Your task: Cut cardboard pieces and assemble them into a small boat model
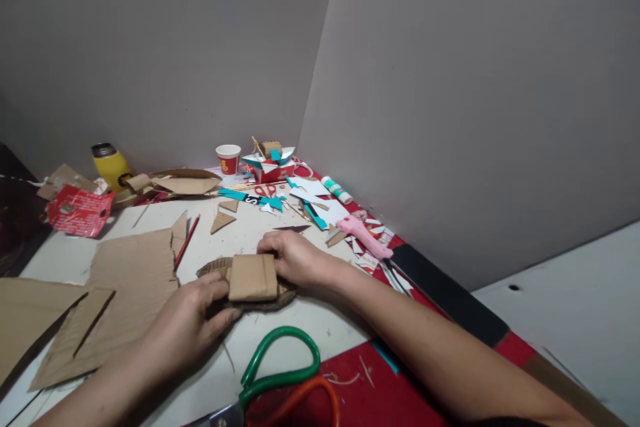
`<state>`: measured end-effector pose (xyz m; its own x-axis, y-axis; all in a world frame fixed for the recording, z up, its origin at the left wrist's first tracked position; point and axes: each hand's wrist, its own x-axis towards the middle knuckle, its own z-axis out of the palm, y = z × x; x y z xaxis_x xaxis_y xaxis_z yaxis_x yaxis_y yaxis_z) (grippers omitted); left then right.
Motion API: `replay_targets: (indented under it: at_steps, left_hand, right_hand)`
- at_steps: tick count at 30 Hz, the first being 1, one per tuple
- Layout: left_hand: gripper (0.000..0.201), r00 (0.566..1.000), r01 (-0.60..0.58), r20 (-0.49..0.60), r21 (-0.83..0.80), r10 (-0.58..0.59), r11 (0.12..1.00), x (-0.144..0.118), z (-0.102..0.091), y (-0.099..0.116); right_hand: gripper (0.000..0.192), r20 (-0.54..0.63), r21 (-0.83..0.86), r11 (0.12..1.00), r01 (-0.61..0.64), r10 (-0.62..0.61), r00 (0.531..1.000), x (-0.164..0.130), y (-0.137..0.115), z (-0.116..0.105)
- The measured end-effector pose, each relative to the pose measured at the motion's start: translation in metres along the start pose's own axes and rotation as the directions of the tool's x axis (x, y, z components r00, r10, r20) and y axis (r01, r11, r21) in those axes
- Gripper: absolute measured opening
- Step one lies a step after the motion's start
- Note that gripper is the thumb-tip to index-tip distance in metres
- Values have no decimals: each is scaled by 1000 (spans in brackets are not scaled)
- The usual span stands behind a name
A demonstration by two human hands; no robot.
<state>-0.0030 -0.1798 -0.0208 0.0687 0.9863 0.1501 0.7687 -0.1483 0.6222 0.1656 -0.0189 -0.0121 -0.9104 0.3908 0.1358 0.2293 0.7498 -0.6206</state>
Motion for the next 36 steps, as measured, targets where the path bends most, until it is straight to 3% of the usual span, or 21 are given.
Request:
replay_targets:
  at_steps: [4, 6, 10, 13, 18, 22, 27, 36]
  left_hand:
    - [13, 991, 38, 133, -104, -24, 994, 0, -26, 12]
    - [20, 987, 84, 149, -114, -67, 990, -1, -42, 16]
    - [43, 959, 285, 19, -36, -284, 958, 1, -71, 16]
    - [52, 939, 343, -51, 101, -340, 934, 13, -81, 14]
    - [46, 937, 293, 98, 295, -334, 909, 49, -72, 10]
    - [33, 928, 281, 208, 150, -308, 948, 70, -54, -4]
    - [17, 930, 215, 302, 14, -209, 976, 74, -40, -20]
    - [10, 973, 115, 198, 19, -116, 993, 63, -30, -20]
  right_hand:
    - [20, 2, -7, 999, 38, -38, 999, 1, 0, -2]
    - [21, 25, 7, 1000, 21, -21, 999, 1, -2, -4]
    - [20, 67, 26, 996, -85, 83, 994, -1, -5, -8]
    - [19, 57, 36, 996, -87, 84, 995, -2, -7, -8]
    - [20, 38, 35, 998, -50, 49, 998, -2, -6, -6]
    - [19, 31, 23, 999, -26, 25, 999, -1, -4, -5]
    - [20, 15, 23, 1000, 17, -17, 1000, 0, -3, -5]
    - [17, 55, 0, 998, -56, 55, 997, -2, -5, -7]
